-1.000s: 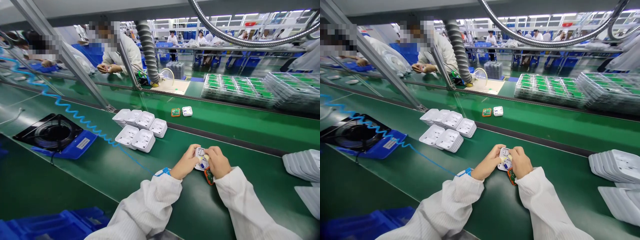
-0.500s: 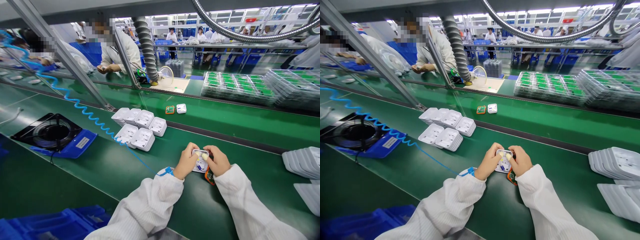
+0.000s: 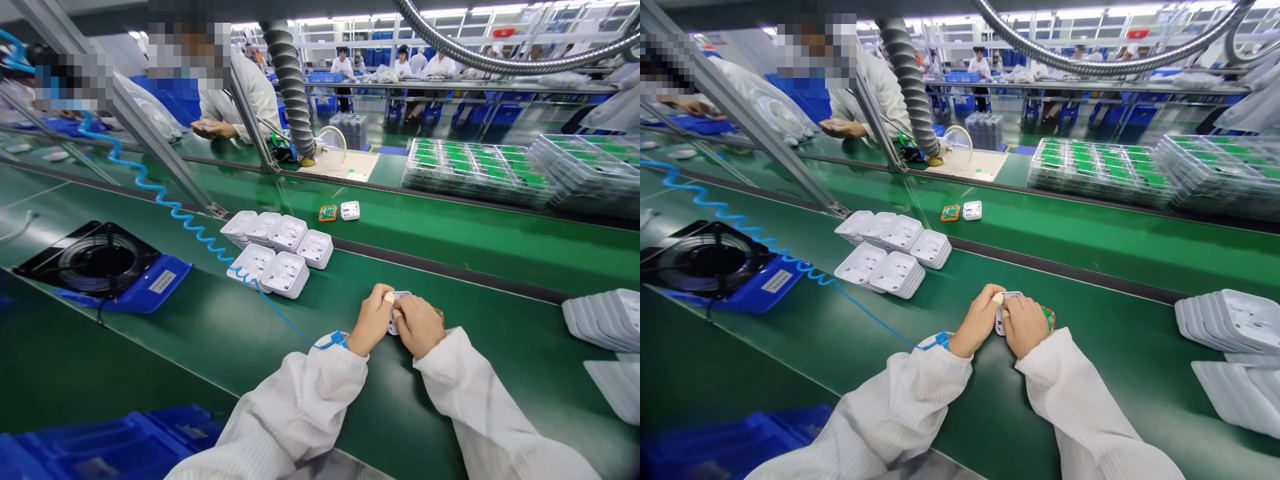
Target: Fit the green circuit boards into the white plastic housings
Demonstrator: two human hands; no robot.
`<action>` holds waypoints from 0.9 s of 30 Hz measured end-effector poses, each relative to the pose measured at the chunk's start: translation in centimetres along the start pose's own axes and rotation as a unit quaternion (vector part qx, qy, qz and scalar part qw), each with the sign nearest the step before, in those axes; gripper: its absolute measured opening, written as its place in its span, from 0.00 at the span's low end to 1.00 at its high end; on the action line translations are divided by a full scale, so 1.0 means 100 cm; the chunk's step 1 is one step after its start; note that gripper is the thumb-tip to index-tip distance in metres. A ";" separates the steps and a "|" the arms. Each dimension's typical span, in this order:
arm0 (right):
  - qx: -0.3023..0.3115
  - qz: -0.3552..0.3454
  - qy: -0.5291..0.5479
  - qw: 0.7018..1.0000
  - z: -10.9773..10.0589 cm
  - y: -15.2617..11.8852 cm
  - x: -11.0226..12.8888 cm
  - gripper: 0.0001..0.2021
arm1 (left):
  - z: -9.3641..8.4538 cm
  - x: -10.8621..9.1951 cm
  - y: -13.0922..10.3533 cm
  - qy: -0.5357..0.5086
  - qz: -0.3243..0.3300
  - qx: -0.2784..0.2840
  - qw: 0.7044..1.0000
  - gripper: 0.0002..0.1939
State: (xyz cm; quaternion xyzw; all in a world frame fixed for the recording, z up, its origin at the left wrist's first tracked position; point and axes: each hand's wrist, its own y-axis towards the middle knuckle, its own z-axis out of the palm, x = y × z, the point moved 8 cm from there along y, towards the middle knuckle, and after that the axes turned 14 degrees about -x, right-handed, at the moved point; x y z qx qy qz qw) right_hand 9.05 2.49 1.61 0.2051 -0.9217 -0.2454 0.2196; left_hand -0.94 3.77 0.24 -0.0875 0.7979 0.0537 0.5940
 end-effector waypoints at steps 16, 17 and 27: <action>-0.010 -0.010 0.017 1.000 0.000 0.001 -0.002 0.07 | -0.001 0.005 0.000 0.014 -0.022 0.003 1.000 0.11; -0.011 -0.012 0.016 1.000 0.000 0.001 -0.002 0.07 | -0.001 0.005 0.000 0.017 -0.021 0.003 1.000 0.11; -0.046 -0.081 -0.026 0.995 -0.006 0.002 0.014 0.09 | -0.001 0.003 -0.003 0.050 -0.017 -0.004 0.999 0.12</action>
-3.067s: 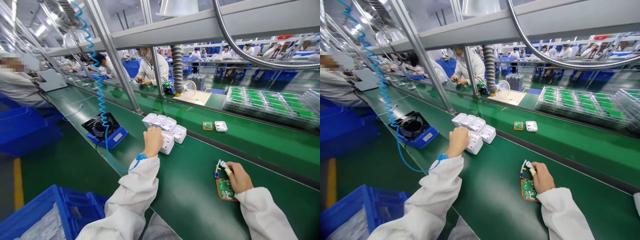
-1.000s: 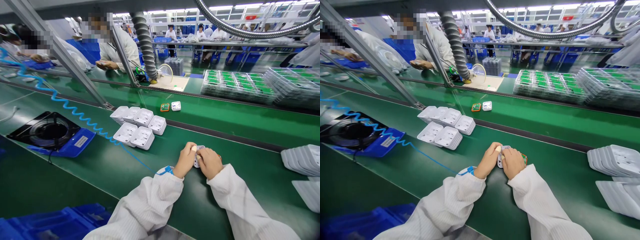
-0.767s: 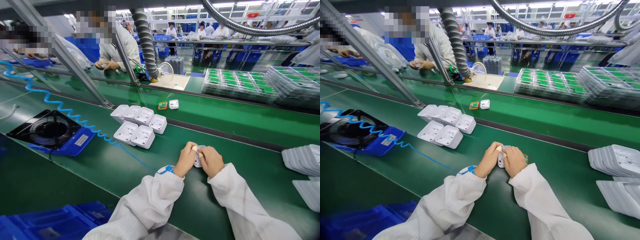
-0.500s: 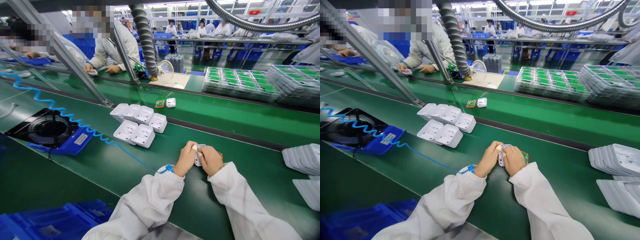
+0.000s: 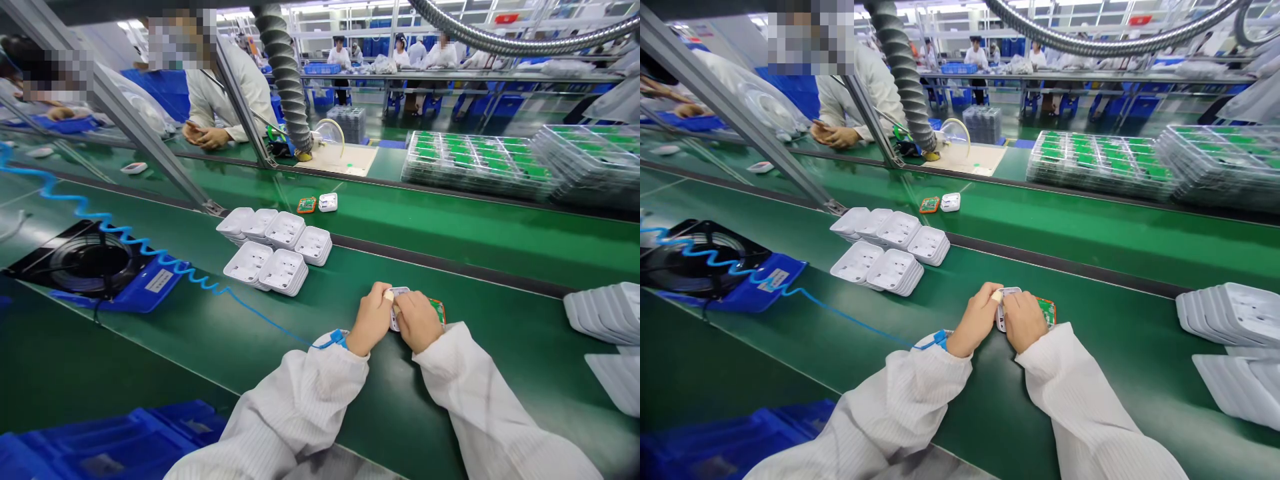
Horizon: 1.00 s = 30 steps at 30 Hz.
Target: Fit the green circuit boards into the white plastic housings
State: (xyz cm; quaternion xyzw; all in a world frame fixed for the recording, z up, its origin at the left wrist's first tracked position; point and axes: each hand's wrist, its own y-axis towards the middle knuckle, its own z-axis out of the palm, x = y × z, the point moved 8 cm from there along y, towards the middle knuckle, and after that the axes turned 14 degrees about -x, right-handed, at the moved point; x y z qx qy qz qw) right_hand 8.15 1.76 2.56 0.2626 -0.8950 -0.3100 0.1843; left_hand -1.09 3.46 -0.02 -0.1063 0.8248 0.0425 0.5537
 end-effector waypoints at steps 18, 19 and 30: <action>-0.004 0.011 -0.059 0.998 -0.007 -0.015 -0.012 0.08 | -0.014 0.004 0.017 -0.031 0.043 -0.035 0.998 0.13; -0.005 0.007 -0.064 0.998 -0.006 -0.015 -0.013 0.08 | -0.014 0.004 0.017 -0.023 0.049 -0.032 0.998 0.14; 0.029 0.017 -0.072 0.997 0.002 -0.015 -0.021 0.05 | -0.009 -0.017 0.012 0.067 0.113 0.053 0.990 0.15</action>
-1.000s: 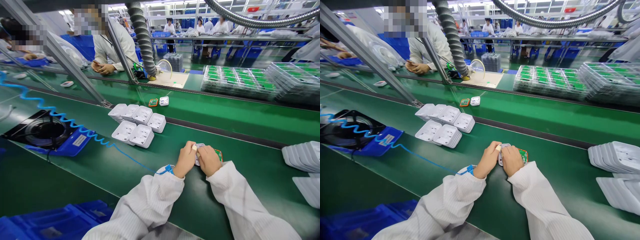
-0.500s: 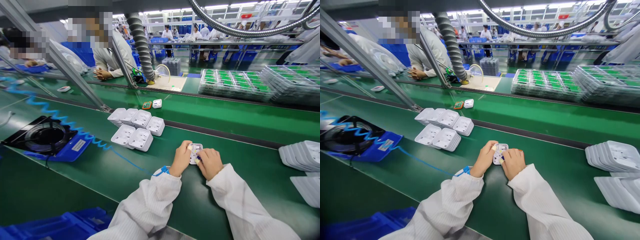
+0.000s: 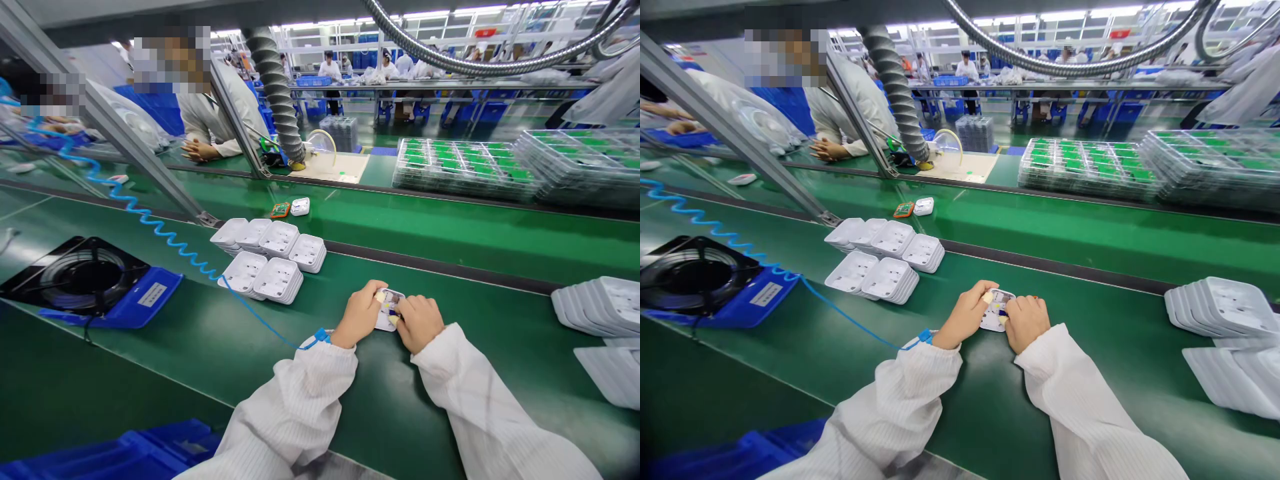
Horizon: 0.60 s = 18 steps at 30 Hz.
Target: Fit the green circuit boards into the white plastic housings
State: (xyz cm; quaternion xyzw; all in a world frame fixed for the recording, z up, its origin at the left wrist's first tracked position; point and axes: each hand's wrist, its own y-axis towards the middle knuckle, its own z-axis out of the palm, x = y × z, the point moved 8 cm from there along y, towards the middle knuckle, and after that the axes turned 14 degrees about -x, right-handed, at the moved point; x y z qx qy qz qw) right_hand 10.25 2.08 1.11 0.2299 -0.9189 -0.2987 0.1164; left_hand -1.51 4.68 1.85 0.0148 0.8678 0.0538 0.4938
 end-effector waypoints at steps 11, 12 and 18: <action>0.015 0.106 -0.021 0.994 -0.008 0.008 -0.015 0.14 | 0.001 -0.004 -0.001 -0.016 0.028 0.023 0.999 0.15; 0.029 0.135 -0.012 0.990 -0.008 0.009 -0.021 0.21 | 0.002 -0.010 -0.003 -0.024 0.050 0.033 0.998 0.15; 0.228 0.154 0.167 0.947 0.012 0.001 -0.013 0.22 | 0.008 -0.021 -0.009 -0.051 0.102 0.046 0.992 0.15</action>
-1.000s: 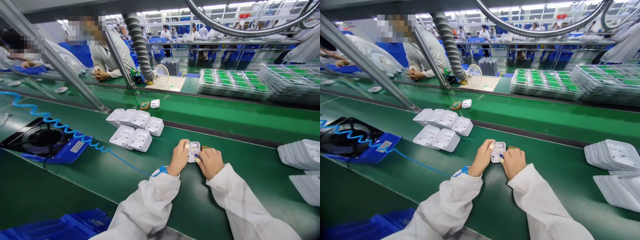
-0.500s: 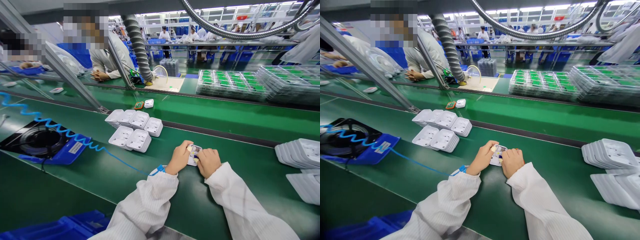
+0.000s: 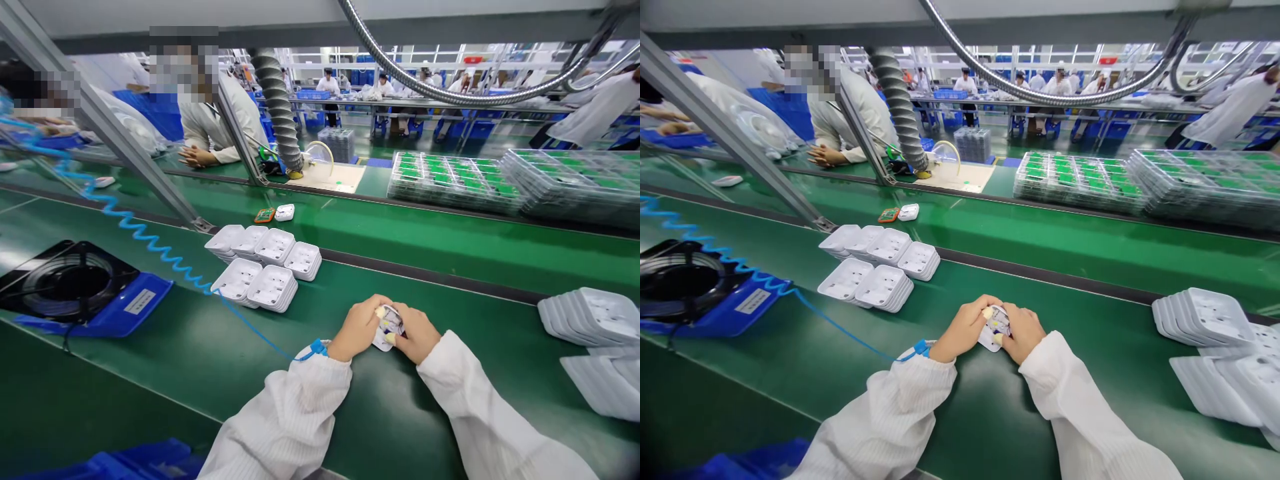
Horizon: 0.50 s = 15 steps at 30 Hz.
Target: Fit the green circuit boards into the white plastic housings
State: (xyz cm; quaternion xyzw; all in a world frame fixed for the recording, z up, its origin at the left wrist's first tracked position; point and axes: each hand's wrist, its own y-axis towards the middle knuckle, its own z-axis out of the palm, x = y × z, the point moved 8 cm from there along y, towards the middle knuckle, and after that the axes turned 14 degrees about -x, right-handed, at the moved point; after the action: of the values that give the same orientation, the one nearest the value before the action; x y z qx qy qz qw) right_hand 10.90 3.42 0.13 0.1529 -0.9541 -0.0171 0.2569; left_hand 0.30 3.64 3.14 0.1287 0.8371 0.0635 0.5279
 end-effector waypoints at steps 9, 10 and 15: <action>0.006 0.053 -0.003 0.999 0.002 0.001 0.001 0.17 | 0.003 0.015 0.003 0.041 -0.051 -0.022 0.998 0.14; 0.020 0.058 0.020 0.998 0.003 0.000 0.000 0.16 | 0.004 0.018 0.002 0.040 -0.056 -0.025 0.997 0.14; 0.038 0.091 0.128 0.987 -0.011 0.016 -0.030 0.13 | -0.004 0.032 0.006 0.018 -0.057 -0.108 0.992 0.14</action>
State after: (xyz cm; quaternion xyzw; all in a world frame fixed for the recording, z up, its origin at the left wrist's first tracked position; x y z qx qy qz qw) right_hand 13.48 5.86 -0.22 0.0761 -0.9234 0.0624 0.3711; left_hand -1.29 5.11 0.70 0.0215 0.8405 0.1255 0.5266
